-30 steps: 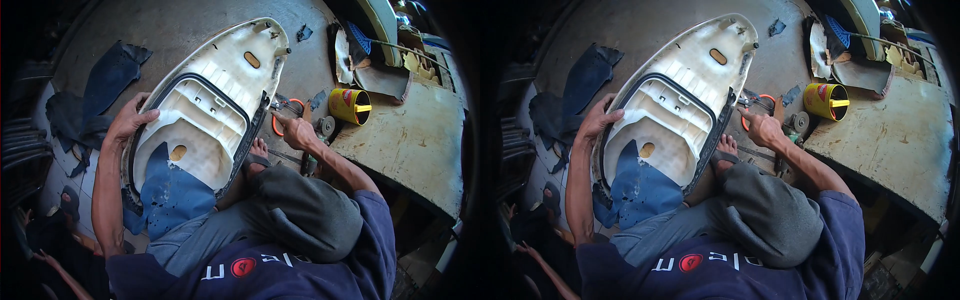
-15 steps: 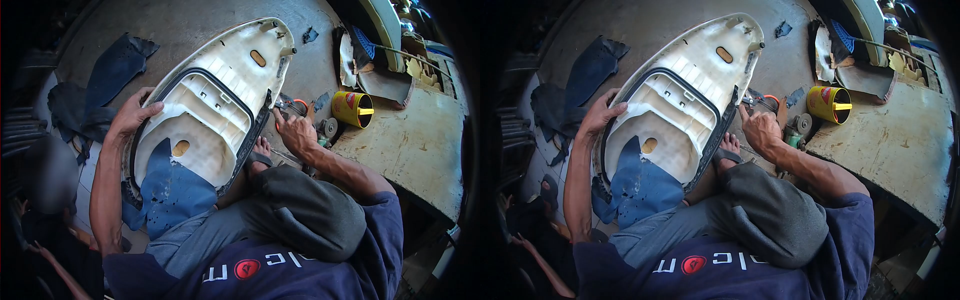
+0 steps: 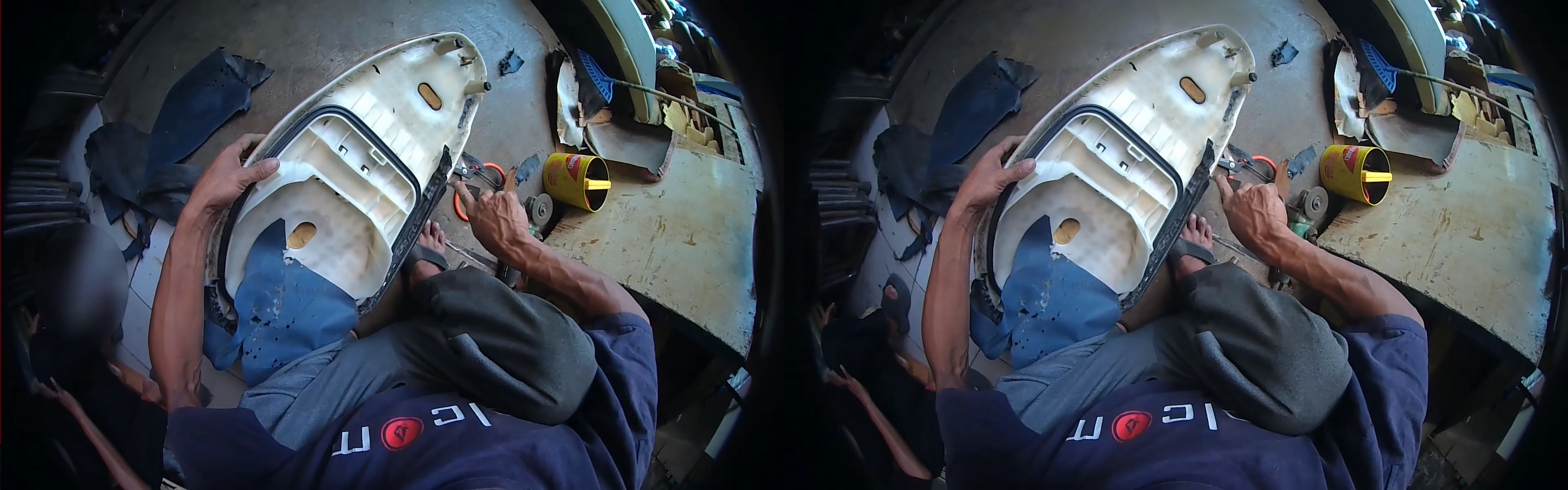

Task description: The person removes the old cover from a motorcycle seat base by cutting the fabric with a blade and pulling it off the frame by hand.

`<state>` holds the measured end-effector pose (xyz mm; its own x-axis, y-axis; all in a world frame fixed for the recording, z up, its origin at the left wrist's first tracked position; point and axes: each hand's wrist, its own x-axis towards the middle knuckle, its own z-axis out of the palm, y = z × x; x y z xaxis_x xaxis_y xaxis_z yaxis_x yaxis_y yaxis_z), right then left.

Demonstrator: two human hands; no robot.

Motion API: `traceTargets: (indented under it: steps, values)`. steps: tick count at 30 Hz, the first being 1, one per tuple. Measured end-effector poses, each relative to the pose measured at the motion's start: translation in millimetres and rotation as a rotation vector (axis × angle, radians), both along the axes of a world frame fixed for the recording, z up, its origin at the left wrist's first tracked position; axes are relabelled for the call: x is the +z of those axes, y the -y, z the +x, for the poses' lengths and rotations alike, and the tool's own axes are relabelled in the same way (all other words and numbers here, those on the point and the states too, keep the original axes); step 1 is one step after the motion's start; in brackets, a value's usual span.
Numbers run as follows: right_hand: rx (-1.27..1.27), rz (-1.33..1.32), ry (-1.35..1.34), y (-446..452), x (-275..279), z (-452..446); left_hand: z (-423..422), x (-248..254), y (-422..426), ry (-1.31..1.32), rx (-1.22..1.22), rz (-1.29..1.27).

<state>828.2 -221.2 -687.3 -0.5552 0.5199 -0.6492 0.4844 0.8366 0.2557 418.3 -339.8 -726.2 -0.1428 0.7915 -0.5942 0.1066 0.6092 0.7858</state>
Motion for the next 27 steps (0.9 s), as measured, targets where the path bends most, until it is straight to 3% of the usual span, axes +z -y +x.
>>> traceTargets:
  steps: [5, 14, 17, 18, 20, 22, 24, 27]
  values:
    - [-0.055, -0.093, 0.059, -10, 11, -9, 0, 1, -3, 0.006, 0.024, -0.033]
    - [-0.025, -0.074, 0.091, 7, -19, 1, 3, 2, -9, 0.004, 0.032, -0.067]
    - [-0.47, -0.241, -0.065, -2, -21, 1, -3, -1, -11, 0.02, -0.001, -0.037]
    - [-0.458, -0.223, -0.067, -11, -23, 10, -1, 1, -13, 0.022, 0.011, -0.019]
    - [-0.681, -0.467, -0.329, -15, -36, 35, 1, 6, -9, 0.033, 0.034, -0.042]
    - [-0.563, -0.364, -0.229, -14, -23, 25, -3, 2, -5, 0.003, 0.015, -0.03]
    - [-0.257, -0.139, -0.137, -6, -8, 19, -1, 1, -2, 0.004, 0.018, -0.006]
    - [-0.129, -0.087, -0.086, -2, -5, 11, -1, 0, -2, -0.01, 0.03, 0.007]
